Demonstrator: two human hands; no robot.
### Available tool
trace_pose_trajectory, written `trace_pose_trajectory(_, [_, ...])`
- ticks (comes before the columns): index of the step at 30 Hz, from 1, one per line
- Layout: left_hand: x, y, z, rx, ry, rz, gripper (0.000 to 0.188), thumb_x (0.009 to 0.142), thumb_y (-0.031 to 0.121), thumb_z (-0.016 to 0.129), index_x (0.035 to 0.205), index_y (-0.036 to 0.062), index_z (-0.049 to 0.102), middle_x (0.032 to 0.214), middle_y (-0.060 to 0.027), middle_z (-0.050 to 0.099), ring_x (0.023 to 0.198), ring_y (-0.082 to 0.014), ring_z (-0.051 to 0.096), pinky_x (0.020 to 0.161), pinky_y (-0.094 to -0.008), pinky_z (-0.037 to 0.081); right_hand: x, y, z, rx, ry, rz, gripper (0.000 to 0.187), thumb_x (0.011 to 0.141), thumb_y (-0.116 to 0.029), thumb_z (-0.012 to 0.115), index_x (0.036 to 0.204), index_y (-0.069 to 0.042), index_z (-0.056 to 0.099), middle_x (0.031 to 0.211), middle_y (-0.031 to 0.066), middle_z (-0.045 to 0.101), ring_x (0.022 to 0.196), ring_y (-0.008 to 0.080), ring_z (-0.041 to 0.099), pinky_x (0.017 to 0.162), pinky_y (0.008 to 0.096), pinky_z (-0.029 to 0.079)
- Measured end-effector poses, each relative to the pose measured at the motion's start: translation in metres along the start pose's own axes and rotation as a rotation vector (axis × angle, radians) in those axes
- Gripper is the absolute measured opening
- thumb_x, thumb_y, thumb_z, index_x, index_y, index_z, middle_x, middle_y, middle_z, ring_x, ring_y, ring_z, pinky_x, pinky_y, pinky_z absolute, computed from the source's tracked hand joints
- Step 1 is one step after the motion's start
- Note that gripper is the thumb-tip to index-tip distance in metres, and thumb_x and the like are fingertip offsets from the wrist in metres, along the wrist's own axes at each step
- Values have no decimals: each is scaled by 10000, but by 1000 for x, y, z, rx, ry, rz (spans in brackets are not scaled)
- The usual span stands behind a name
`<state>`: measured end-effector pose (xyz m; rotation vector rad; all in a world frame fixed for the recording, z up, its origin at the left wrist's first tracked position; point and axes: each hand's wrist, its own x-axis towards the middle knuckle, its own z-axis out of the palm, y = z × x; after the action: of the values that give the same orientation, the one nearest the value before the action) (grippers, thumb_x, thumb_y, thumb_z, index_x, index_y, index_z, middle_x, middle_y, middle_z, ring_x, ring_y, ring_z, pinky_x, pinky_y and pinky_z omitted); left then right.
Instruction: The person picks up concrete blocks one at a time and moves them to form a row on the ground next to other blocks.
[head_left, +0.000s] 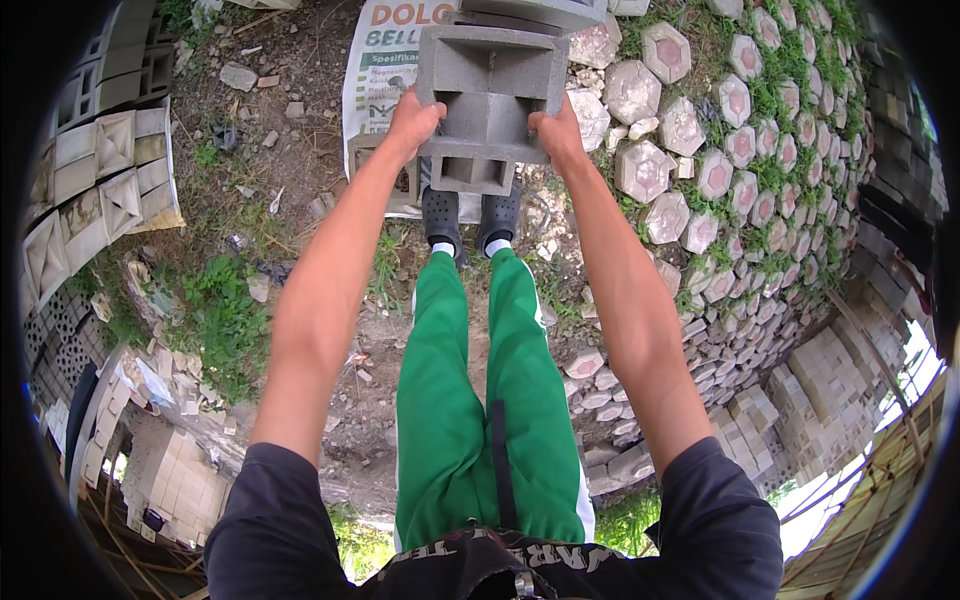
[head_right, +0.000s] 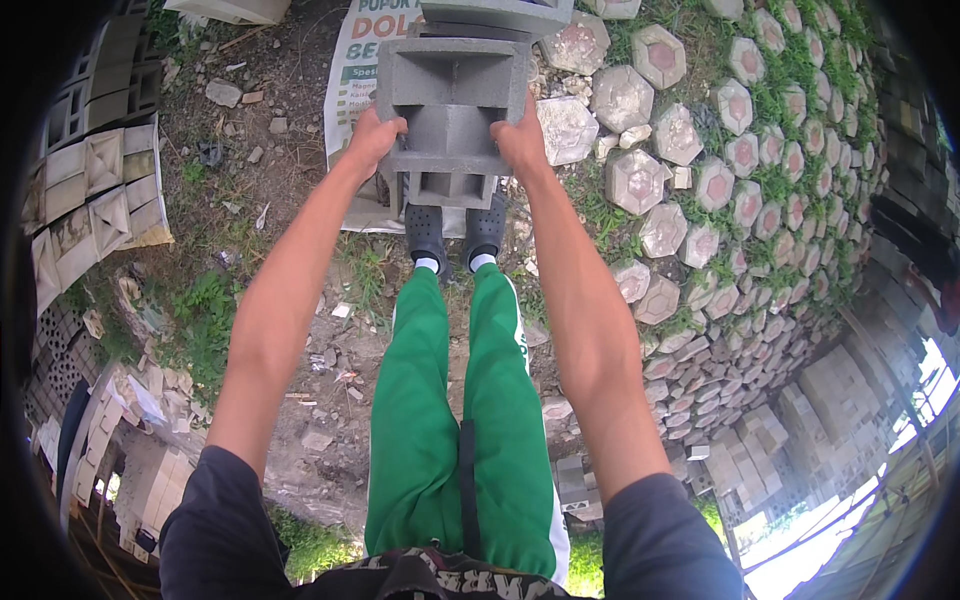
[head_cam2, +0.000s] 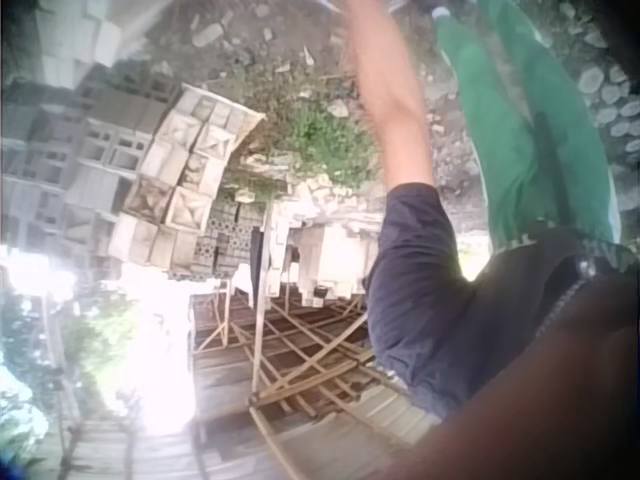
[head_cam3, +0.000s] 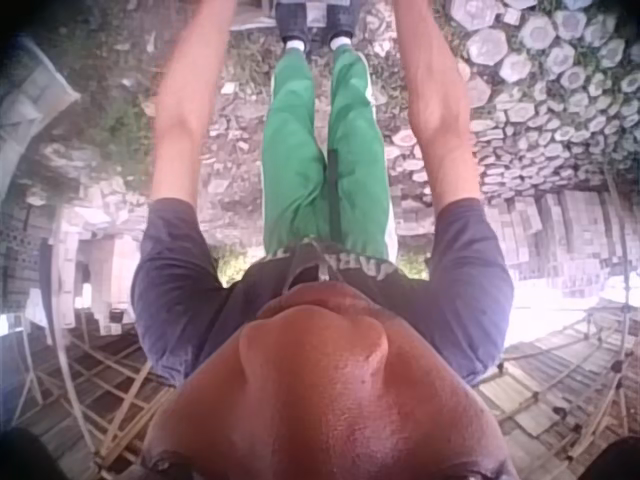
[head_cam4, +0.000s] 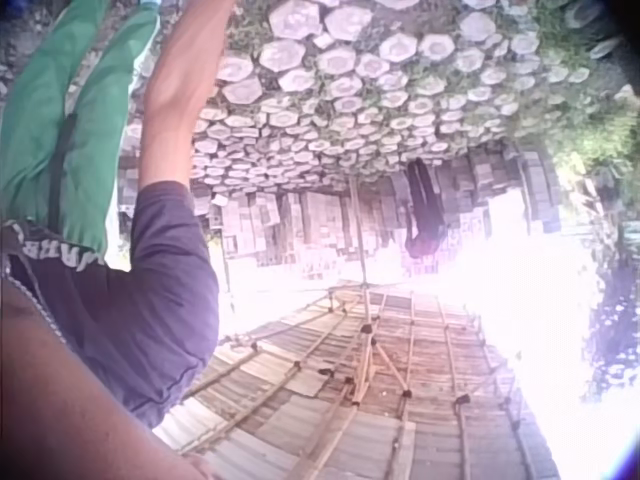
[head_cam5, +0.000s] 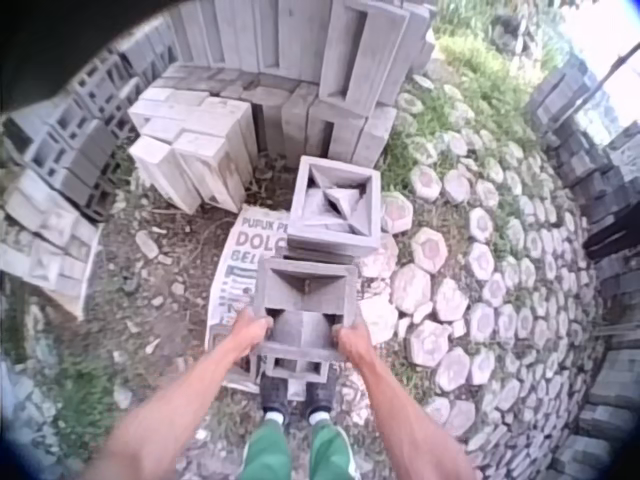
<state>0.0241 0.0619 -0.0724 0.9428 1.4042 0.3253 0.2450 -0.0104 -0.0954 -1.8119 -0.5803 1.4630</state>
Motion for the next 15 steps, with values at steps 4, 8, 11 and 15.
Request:
trace_pose_trajectory(4, [-4, -28, -5, -19, 42, 21, 615, 725, 48, 609, 1316, -31, 459, 1198, -129, 590, 1115, -244, 525, 980, -340, 387, -23, 2, 8, 12, 13, 59, 814, 715, 67, 538, 1475, -52, 272, 1165, 150, 601, 963, 231, 599, 852, 340, 474])
trace_pose_trajectory(8, [-3, -21, -3, 3, 14, 9, 649, 737, 101, 630, 1344, -20, 435, 1254, -138, 559, 1147, -249, 514, 1002, -343, 377, -22, 4, 3, 52, 55, 69, 811, 711, 46, 570, 1465, -50, 288, 1147, 144, 606, 909, 215, 601, 815, 337, 483])
trace_pose_trajectory(11, [-4, -18, -8, -68, -19, -68, 736, 747, 192, 661, 1386, -38, 379, 1306, -183, 521, 1203, -270, 488, 1018, -363, 381, -21, -4, 0, 10, 22, 136, 823, 700, 6, 632, 1452, -42, 300, 1160, 154, 601, 962, 234, 601, 844, 352, 483])
trace_pose_trajectory(15, [5, -31, -17, -245, -162, -175, 902, 732, 339, 713, 1447, -4, 284, 1422, -191, 403, 1301, -296, 396, 1080, -418, 326, -16, -2, 3, 136, 7, 158, 833, 696, -58, 723, 1424, -37, 319, 1206, 166, 579, 1086, 270, 574, 916, 389, 469])
